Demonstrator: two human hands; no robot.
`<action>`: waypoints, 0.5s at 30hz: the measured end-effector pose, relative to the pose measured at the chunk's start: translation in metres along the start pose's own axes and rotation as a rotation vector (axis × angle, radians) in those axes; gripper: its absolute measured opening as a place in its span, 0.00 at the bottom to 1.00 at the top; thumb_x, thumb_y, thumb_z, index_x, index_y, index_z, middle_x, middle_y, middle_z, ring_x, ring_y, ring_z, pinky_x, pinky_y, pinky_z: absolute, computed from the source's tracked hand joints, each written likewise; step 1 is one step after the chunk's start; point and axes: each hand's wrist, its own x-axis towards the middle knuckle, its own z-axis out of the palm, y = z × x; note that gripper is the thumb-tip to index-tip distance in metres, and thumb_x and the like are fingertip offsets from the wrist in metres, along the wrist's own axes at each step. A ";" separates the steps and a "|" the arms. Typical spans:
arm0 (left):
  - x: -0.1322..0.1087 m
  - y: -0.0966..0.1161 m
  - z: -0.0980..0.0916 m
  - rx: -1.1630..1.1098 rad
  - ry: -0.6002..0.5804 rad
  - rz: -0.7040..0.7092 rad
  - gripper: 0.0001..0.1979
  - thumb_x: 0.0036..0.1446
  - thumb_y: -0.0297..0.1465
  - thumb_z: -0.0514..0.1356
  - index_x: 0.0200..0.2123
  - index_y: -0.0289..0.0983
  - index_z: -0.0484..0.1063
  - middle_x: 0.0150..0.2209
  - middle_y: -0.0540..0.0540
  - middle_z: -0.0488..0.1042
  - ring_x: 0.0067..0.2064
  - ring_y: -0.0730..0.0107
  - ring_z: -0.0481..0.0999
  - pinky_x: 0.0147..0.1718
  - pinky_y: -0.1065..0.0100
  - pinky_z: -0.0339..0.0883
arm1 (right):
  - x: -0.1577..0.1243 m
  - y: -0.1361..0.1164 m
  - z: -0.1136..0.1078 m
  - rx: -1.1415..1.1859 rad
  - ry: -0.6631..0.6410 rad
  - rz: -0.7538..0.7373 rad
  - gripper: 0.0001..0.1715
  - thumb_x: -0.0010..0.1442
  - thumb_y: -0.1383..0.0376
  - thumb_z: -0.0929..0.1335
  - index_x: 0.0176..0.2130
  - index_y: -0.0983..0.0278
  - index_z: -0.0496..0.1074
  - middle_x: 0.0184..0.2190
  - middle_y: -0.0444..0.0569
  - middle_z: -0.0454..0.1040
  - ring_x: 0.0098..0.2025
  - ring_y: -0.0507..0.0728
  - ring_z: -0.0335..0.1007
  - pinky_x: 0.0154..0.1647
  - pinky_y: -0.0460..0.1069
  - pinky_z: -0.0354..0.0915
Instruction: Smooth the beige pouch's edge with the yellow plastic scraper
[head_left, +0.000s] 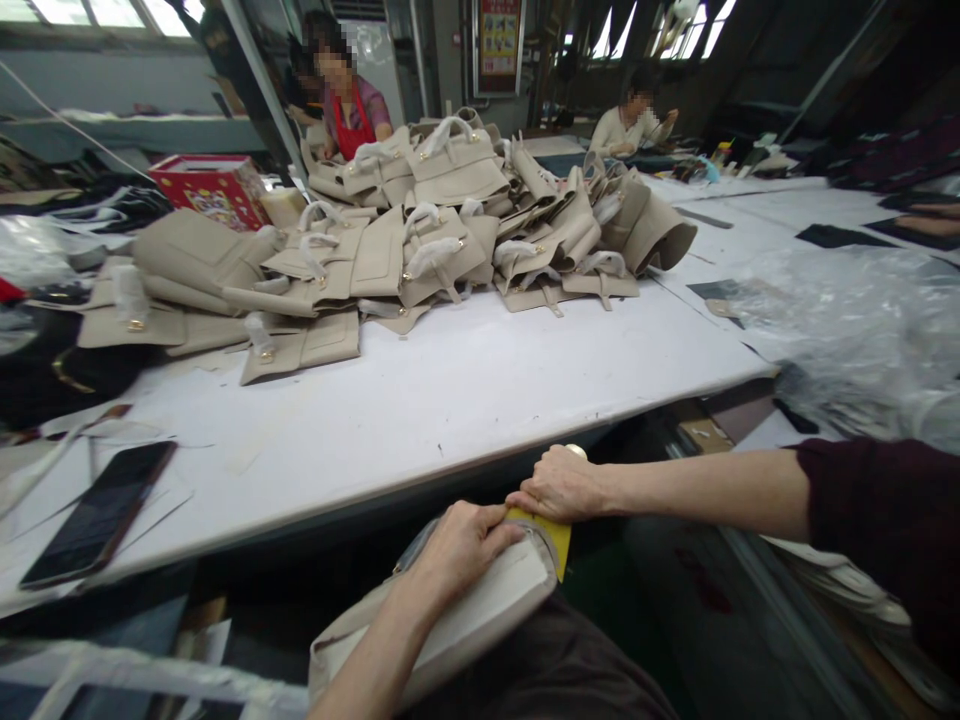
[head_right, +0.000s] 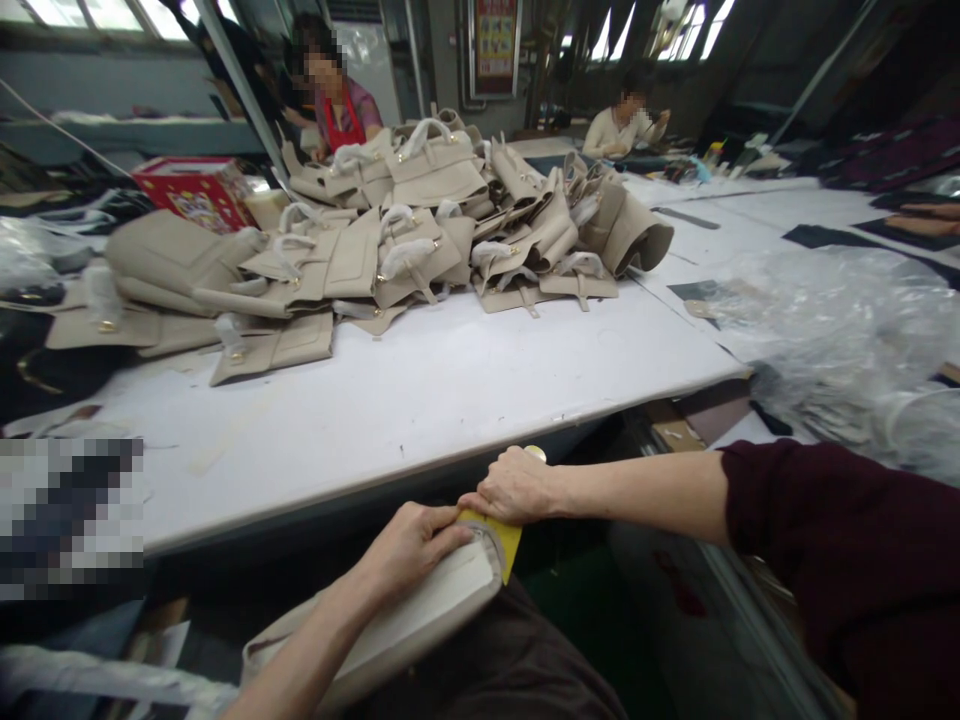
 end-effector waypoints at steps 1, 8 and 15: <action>0.000 0.000 0.000 0.006 -0.001 0.005 0.17 0.64 0.40 0.56 0.25 0.37 0.68 0.20 0.55 0.60 0.23 0.76 0.60 0.25 0.69 0.45 | -0.001 -0.001 0.001 0.011 0.000 0.004 0.37 0.72 0.53 0.50 0.34 0.63 0.79 0.28 0.54 0.79 0.30 0.63 0.77 0.27 0.50 0.58; -0.001 0.000 0.003 0.015 0.018 0.054 0.18 0.64 0.39 0.55 0.24 0.37 0.68 0.21 0.54 0.63 0.24 0.75 0.62 0.25 0.70 0.46 | -0.010 -0.014 0.016 0.110 0.002 0.137 0.34 0.72 0.53 0.51 0.37 0.60 0.78 0.30 0.53 0.79 0.33 0.65 0.77 0.31 0.53 0.62; -0.004 0.000 0.000 -0.131 -0.053 -0.005 0.24 0.65 0.46 0.51 0.29 0.36 0.77 0.24 0.52 0.68 0.27 0.70 0.63 0.26 0.70 0.51 | -0.019 -0.044 0.023 0.169 0.034 0.267 0.34 0.71 0.55 0.50 0.38 0.64 0.78 0.32 0.59 0.79 0.34 0.70 0.76 0.34 0.59 0.65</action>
